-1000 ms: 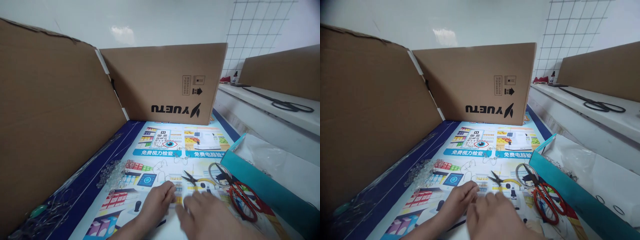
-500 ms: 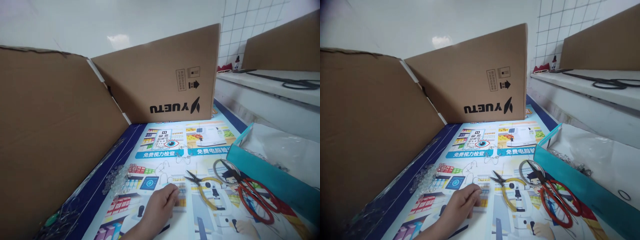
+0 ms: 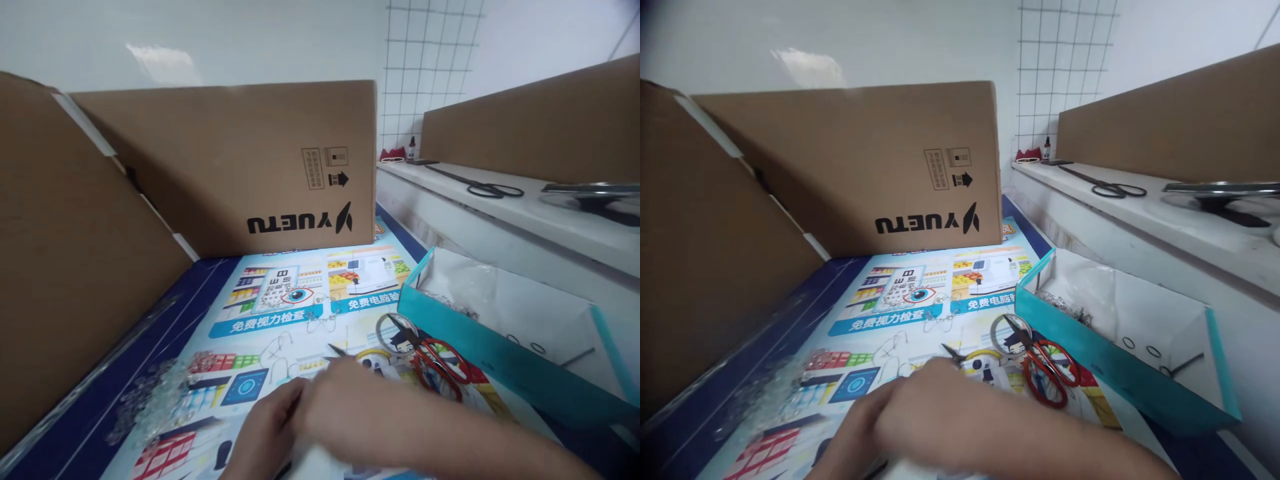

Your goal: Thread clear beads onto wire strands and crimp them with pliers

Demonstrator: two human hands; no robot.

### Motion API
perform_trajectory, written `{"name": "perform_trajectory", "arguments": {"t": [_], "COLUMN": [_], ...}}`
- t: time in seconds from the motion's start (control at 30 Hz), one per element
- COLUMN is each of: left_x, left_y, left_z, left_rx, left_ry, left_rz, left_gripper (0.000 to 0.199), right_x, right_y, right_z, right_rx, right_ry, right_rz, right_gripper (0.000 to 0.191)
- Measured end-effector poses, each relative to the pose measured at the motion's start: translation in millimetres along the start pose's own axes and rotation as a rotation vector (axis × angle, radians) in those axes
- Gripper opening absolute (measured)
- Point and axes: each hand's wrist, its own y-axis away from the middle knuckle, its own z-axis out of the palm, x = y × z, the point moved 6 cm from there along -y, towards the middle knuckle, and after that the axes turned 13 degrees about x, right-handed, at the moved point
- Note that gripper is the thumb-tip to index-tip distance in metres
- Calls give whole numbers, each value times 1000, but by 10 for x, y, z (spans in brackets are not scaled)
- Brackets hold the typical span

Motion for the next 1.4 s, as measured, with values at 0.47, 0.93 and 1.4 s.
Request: {"name": "perform_trajectory", "arguments": {"t": [0.47,0.93,1.4], "left_x": [45,-5,-10], "left_y": [53,5,-45], "left_z": [-50,-30,-1], "left_rx": [114,93,21], "left_ry": [-56,390,1347], "left_rz": [140,-92,-539], "left_gripper": [24,23,29], "right_x": [610,611,435], "right_y": [-628,-903,-721], "right_z": [-256,-94,-84], "right_rx": [303,333,385], "right_ry": [531,502,219], "right_rz": [70,39,-51], "right_gripper": [25,16,9]}}
